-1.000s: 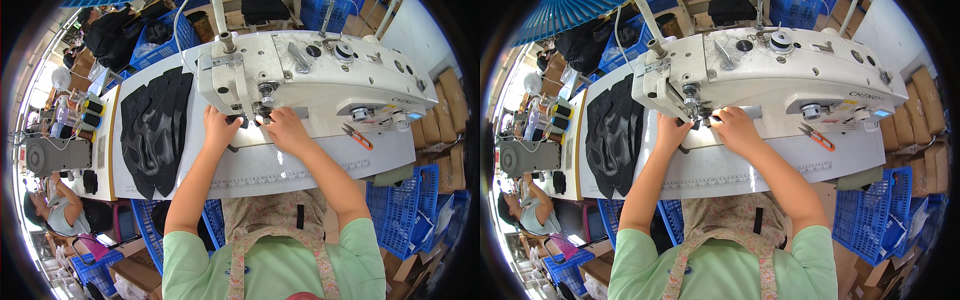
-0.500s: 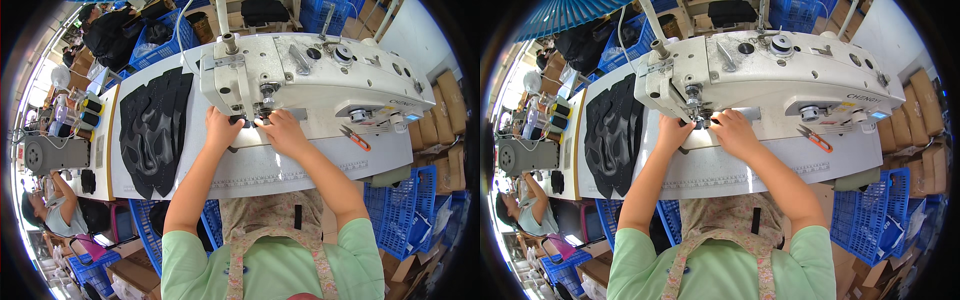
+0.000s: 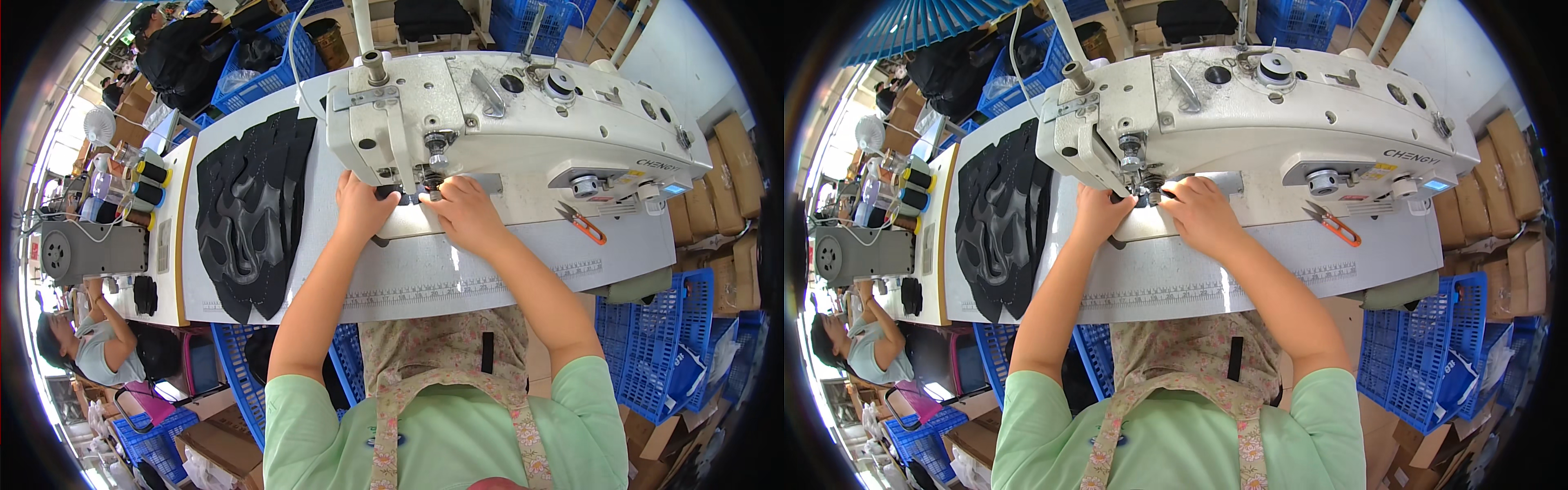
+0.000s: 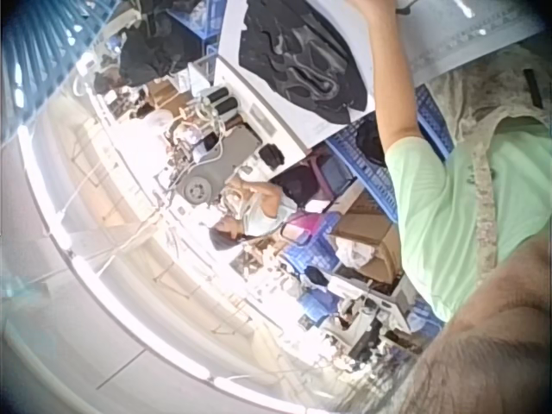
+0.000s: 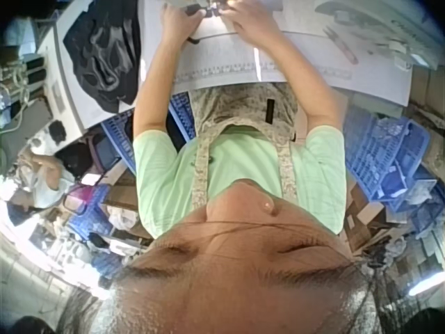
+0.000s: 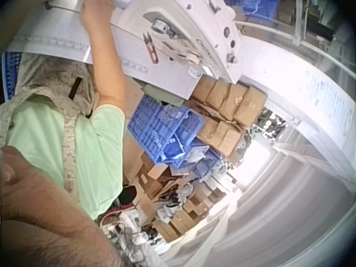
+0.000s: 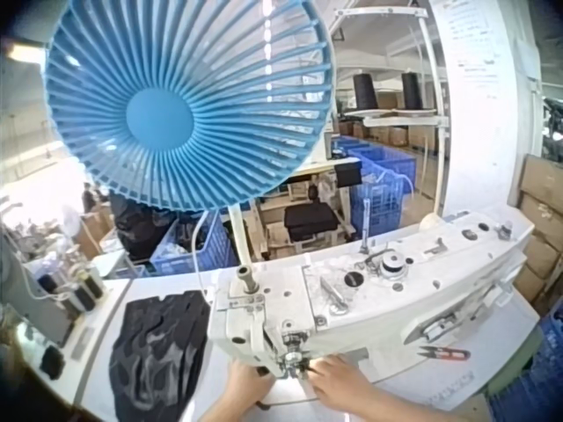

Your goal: The person takes black fabric pieces and sews them together using a sewing machine, guiding each piece under the needle to stitch the seams.

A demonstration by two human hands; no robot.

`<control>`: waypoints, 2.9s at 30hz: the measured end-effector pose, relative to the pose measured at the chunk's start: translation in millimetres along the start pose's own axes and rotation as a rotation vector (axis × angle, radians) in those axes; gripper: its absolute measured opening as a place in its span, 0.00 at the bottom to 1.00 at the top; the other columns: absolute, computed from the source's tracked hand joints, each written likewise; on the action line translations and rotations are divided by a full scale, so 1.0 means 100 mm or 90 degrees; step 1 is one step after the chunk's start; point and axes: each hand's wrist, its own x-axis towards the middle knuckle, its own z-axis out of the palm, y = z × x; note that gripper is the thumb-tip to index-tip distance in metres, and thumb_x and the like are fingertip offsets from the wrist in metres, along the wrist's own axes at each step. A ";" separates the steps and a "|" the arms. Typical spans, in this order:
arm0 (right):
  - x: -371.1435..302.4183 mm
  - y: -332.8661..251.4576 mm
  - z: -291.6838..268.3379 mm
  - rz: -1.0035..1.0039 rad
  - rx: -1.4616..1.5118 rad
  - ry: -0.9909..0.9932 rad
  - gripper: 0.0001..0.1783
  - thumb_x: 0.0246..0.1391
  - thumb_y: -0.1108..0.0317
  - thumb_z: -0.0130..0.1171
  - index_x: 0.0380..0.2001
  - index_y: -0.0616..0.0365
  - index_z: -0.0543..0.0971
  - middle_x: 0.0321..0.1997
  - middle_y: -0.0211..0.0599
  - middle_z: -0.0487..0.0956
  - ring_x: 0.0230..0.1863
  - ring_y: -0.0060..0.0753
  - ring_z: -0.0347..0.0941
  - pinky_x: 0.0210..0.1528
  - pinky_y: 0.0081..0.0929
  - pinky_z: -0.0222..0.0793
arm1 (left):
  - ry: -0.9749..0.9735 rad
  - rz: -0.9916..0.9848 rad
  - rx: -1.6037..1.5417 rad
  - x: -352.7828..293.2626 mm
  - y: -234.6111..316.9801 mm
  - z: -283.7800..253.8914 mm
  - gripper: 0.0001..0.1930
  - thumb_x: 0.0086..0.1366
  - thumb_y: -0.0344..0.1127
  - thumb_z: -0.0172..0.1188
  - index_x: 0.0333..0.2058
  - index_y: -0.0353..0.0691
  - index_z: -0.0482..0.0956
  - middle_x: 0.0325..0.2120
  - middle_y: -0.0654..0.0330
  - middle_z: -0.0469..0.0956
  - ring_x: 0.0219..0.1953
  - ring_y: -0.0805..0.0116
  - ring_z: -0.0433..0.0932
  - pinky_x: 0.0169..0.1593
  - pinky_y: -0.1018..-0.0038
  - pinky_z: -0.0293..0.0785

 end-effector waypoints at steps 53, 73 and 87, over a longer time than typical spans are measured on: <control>0.08 -0.04 0.03 0.087 -0.053 -0.083 0.09 0.49 0.67 0.58 0.35 0.55 0.79 0.42 0.39 0.74 0.52 0.43 0.68 0.59 0.40 0.62 | 0.056 -0.009 -0.038 0.24 -0.19 0.20 0.13 0.47 0.35 0.66 0.35 0.46 0.83 0.38 0.57 0.81 0.49 0.50 0.73 0.53 0.56 0.65; 0.04 -0.01 0.03 0.040 -0.058 -0.024 0.10 0.50 0.68 0.58 0.37 0.55 0.79 0.43 0.39 0.75 0.52 0.42 0.68 0.57 0.41 0.64 | 0.054 0.071 0.000 0.20 -0.16 0.15 0.14 0.49 0.33 0.68 0.35 0.37 0.80 0.33 0.56 0.82 0.40 0.54 0.79 0.46 0.62 0.73; 0.03 0.00 0.08 0.051 -0.069 -0.069 0.13 0.52 0.64 0.57 0.40 0.54 0.81 0.46 0.43 0.74 0.54 0.46 0.66 0.59 0.42 0.62 | 0.140 -0.119 -0.535 0.21 -0.08 0.06 0.09 0.54 0.26 0.59 0.36 0.36 0.81 0.38 0.52 0.81 0.44 0.54 0.78 0.45 0.66 0.73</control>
